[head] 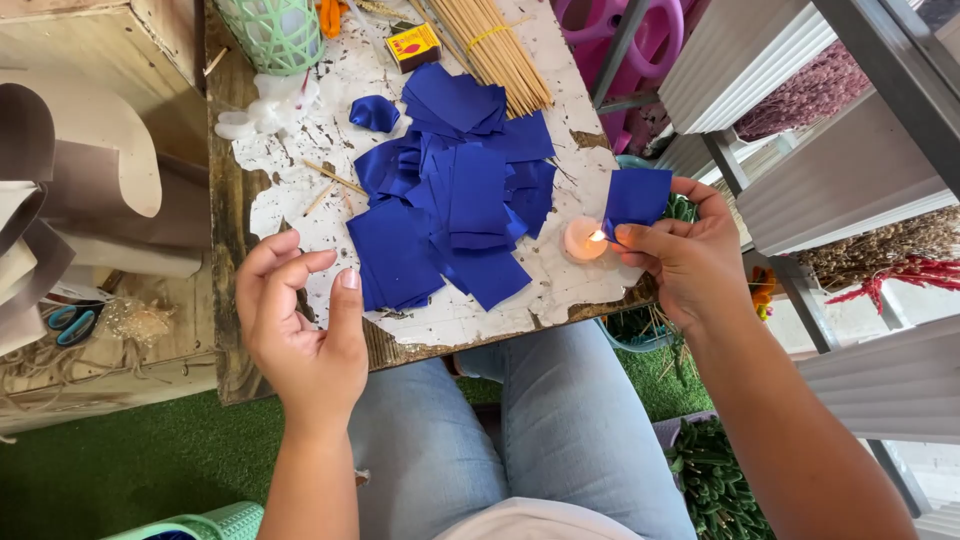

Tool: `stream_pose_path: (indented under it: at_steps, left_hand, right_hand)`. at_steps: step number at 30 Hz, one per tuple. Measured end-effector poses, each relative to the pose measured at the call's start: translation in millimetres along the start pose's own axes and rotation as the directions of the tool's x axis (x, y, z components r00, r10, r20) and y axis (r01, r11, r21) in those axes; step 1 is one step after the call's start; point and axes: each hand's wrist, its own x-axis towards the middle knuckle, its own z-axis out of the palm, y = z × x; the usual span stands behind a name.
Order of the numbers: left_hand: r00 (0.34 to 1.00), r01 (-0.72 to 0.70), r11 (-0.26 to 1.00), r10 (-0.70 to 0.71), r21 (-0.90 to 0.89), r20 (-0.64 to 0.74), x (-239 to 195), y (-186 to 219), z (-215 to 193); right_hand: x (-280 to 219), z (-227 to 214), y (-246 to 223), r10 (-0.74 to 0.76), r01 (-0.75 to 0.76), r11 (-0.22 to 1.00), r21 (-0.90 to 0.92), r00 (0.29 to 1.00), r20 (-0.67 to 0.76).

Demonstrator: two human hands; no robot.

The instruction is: Singeing the edges of small blue fabric pieces using a candle flame to prevent fraying and shape them.

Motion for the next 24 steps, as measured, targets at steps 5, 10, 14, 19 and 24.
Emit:
stream_pose_path:
  at_steps: [5,10,14,19,24]
  left_hand:
    - [1.000,0.018,1.000,-0.018,-0.010,-0.003,-2,-1,0]
    - [1.000,0.022,1.000,-0.022,-0.020,0.002,-2,0,-1]
    - [1.000,0.016,1.000,-0.016,-0.023,0.005,-1,-1,0]
    - [1.000,0.013,0.999,-0.013,-0.033,0.004,-2,1,0]
    - [0.995,-0.074,0.997,0.073,-0.019,-0.062,0,-9,3]
  right_hand:
    - [-1,0,0,-0.009,0.009,0.999,-0.034,1.000,0.011]
    - [2,-5,4,-0.014,0.016,0.997,-0.069,0.999,0.036]
    - [2,-7,5,-0.023,0.030,0.996,-0.082,0.997,0.075]
    - [5,-10,6,-0.022,0.033,0.994,-0.104,0.994,0.103]
    - [19,-23,27,-0.148,0.149,0.989,0.012,0.967,0.208]
